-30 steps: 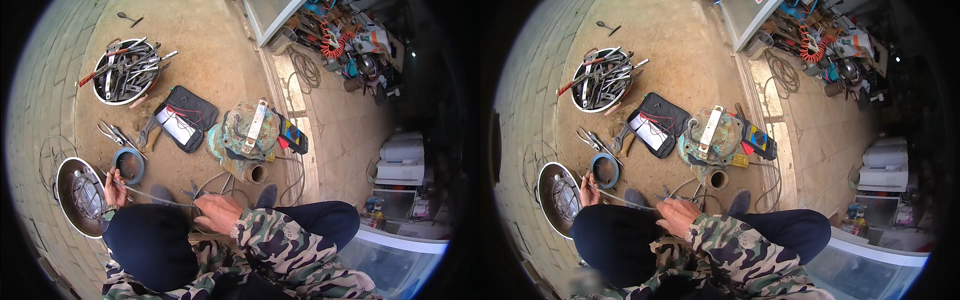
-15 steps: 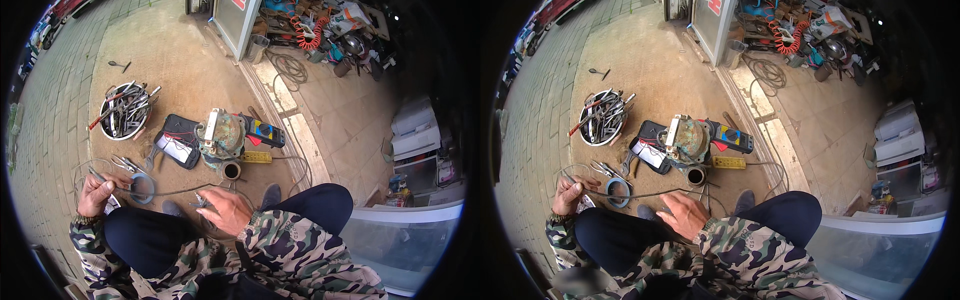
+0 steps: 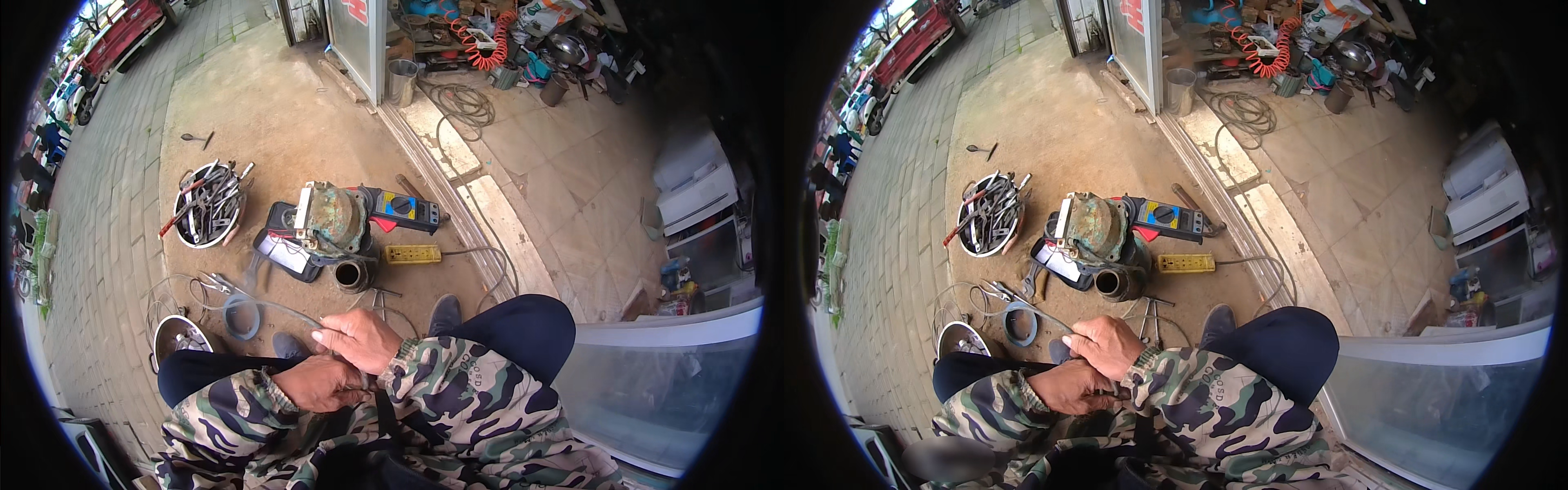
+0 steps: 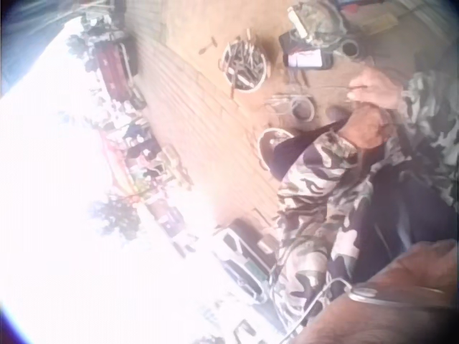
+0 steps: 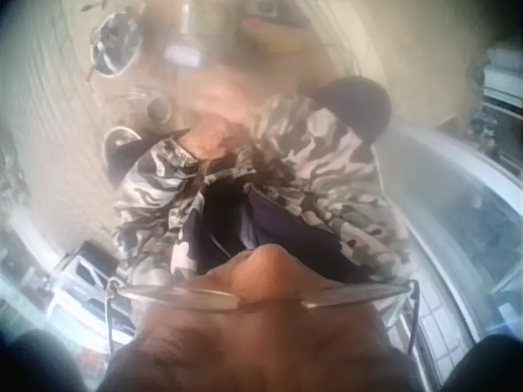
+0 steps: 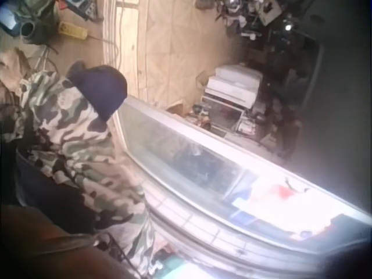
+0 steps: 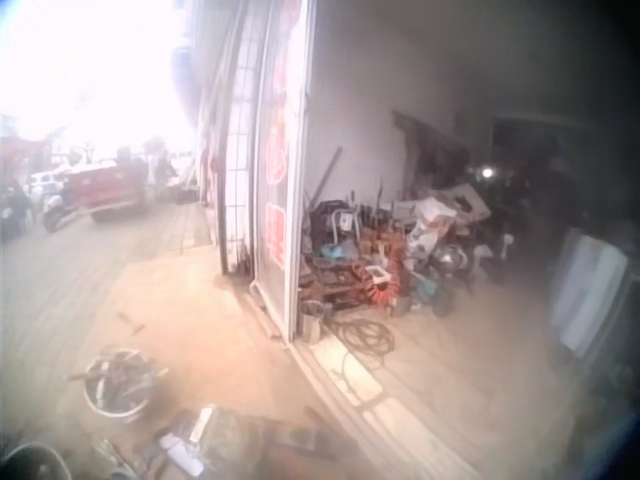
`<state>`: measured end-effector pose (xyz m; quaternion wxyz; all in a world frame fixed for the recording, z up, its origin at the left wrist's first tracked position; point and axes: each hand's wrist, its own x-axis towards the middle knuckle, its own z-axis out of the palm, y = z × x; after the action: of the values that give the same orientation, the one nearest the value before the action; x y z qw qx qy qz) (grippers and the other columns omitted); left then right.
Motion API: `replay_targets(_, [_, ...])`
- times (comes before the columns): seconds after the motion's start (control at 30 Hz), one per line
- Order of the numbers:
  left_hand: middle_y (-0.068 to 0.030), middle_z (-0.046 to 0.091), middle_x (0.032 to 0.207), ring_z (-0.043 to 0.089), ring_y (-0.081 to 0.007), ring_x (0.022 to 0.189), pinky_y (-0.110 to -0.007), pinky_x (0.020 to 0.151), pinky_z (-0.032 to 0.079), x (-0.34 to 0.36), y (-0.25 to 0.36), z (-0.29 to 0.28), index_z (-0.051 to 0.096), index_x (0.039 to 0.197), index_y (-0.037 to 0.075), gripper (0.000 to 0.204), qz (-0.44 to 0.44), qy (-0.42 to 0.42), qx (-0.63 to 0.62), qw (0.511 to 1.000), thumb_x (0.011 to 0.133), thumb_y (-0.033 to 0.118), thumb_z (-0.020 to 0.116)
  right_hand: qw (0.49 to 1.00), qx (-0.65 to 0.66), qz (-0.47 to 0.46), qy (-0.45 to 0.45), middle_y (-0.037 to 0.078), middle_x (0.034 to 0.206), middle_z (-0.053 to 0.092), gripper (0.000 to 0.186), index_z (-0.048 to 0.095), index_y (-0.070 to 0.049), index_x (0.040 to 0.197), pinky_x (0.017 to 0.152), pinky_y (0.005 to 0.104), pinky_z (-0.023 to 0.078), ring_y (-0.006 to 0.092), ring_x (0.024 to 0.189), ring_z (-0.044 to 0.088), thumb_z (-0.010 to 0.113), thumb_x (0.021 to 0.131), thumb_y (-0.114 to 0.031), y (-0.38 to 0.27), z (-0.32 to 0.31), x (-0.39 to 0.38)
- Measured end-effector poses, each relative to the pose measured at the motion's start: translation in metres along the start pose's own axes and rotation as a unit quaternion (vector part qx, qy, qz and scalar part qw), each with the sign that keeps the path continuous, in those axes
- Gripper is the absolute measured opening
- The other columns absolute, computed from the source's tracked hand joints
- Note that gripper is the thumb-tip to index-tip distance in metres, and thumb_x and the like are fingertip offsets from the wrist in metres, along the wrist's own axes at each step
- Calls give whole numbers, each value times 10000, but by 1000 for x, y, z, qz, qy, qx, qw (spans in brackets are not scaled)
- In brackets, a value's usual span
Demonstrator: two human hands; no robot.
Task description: The person retrieves a clamp multimeter from a case, sets it to measure current, and uses it to test a rusty electrical component. They then strip a wire with pliers and connect it to a power strip to continue testing the component.
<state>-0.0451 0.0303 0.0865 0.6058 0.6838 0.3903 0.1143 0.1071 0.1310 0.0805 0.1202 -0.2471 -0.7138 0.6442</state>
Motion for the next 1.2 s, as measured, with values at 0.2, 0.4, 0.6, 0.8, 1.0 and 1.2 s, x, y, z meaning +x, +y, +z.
replay_targets(0.2, [-224, 590, 1445, 613, -366, 1301, -506, 1110, 489, -34, -40, -30, 420, 1488, -56, 812, 45, 366, -613, 698, 995, 555, 627, 993, -92, 5, -68, 182, 718, 601, 256, 695, -26, 930, 663, 402, 482, 262, 665, 623, 649, 1002, -268, -3, -54, -30])
replay_targets(0.4, [-143, 713, 1233, 719, -282, 1079, -400, 944, 595, -127, -98, -84, 611, 1230, -18, 413, 199, 639, -610, 425, 1066, 360, 586, 949, -246, 113, -164, 196, 828, 699, 208, 721, -39, 912, 745, 478, 534, 381, 842, 705, 678, 940, -240, 22, -75, -45])
replay_targets(0.6, [-105, 733, 1169, 724, -243, 1027, -366, 907, 584, -82, -45, -62, 655, 1251, 45, 329, 101, 614, -467, 628, 1071, 313, 587, 868, -428, 234, -93, 220, 1076, 729, 361, 681, -64, 1225, 929, 519, 544, 416, 1052, 696, 695, 901, -222, 65, -37, -28])
replay_targets(0.8, [-124, 747, 1002, 724, -281, 976, -369, 813, 558, -30, -26, 0, 731, 1116, -7, 198, 17, 451, -102, 887, 1006, 149, 678, 996, -89, 16, -8, 307, 1367, 623, 785, 530, 81, 1427, 1090, 440, 474, 391, 1303, 610, 779, 891, -435, 10, -27, -12])
replay_targets(1.0, [-176, 711, 1103, 682, -372, 1010, -414, 866, 546, 4, -31, 41, 719, 1113, 67, 242, 40, 328, 19, 944, 872, 40, 718, 983, -160, -75, -45, 204, 957, 696, 275, 710, 20, 1075, 800, 438, 539, 399, 900, 683, 713, 943, -221, 2, 11, 1])
replay_targets(1.2, [-200, 663, 1277, 672, -299, 1150, -379, 981, 536, -8, -40, 27, 563, 1349, -13, 493, -33, 291, -344, 892, 938, 178, 758, 977, -179, -119, 6, 180, 943, 710, 181, 718, 22, 1020, 793, 427, 543, 377, 896, 684, 714, 929, -135, -7, -11, -6])
